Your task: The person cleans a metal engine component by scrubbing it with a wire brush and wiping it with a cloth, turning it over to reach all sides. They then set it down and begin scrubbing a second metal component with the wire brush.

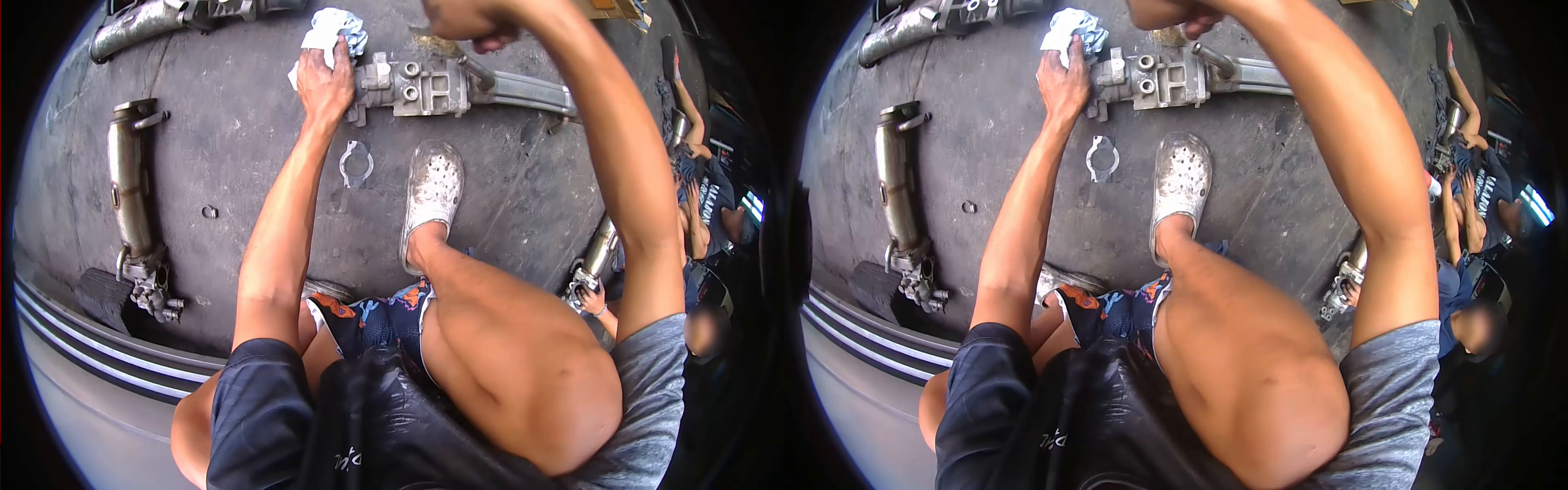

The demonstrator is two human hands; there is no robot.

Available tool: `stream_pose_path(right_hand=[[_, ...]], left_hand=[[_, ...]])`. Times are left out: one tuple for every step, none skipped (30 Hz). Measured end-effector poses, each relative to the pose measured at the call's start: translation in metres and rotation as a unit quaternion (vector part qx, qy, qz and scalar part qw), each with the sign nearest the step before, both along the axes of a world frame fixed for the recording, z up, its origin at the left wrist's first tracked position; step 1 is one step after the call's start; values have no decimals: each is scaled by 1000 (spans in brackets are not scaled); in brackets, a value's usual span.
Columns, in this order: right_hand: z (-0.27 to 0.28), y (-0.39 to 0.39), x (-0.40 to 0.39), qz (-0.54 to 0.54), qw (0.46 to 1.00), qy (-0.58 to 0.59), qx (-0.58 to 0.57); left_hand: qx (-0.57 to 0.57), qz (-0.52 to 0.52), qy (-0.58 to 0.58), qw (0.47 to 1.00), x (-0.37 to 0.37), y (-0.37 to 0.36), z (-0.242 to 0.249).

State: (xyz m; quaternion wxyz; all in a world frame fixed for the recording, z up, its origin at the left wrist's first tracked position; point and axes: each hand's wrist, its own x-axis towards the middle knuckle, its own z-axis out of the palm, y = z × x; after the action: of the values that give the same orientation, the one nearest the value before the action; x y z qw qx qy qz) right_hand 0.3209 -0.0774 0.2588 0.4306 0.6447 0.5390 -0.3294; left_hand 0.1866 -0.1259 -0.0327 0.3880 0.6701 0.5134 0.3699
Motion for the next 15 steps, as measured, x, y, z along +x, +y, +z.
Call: stream_pose_path(right_hand=[[14, 0, -5, 32, 999, -1, -14], [12, -5, -5, 45, 999, 9, 11], [5, -8, -4, 19, 1000, 8, -20], [-27, -15, 4, 51, 998, -19, -13], [-64, -22, 14, 81, 996, -48, -4], [-69, -19, 9, 92, 994, -47, 31], [-65, -16, 13, 39, 997, -47, 44], [-59, -13, 20, -23, 997, -44, 54], [-44, -10, 17, -83, 994, -39, 61], [-15, -13, 10, 11, 995, -43, 87], [7, -6, 14, 26, 999, 21, 28], [15, -12, 14, -23, 999, 34, 35], [19, -15, 15, -74, 995, 44, 42], [11, -20, 19, -3, 998, 69, 17], [-12, -28, 20, -10, 999, 32, 14]], left_hand=[[3, 4, 6, 1000, 0, 1, -1], [7, 7, 9, 1000, 3, 1, -1], [9, 5, 6, 1000, 3, 0, -2], [12, 3, 1, 1000, 3, 0, -3], [17, 0, -5, 1000, 3, 1, -4], [13, -6, 2, 1000, 3, 3, -2], [17, 2, 4, 1000, 5, 6, -1], [18, 0, 8, 1000, 6, 5, -1], [16, 0, 14, 1000, 5, 3, -2], [28, -6, 5, 1000, 4, 2, -3], [38, 0, 12, 999, 1, 1, -4], [47, 1, 17, 999, 0, -1, -6], [58, 1, 18, 998, 2, -2, -6], [50, -6, 15, 999, 3, -3, -6], [45, -12, 12, 999, 2, -5, -4]])
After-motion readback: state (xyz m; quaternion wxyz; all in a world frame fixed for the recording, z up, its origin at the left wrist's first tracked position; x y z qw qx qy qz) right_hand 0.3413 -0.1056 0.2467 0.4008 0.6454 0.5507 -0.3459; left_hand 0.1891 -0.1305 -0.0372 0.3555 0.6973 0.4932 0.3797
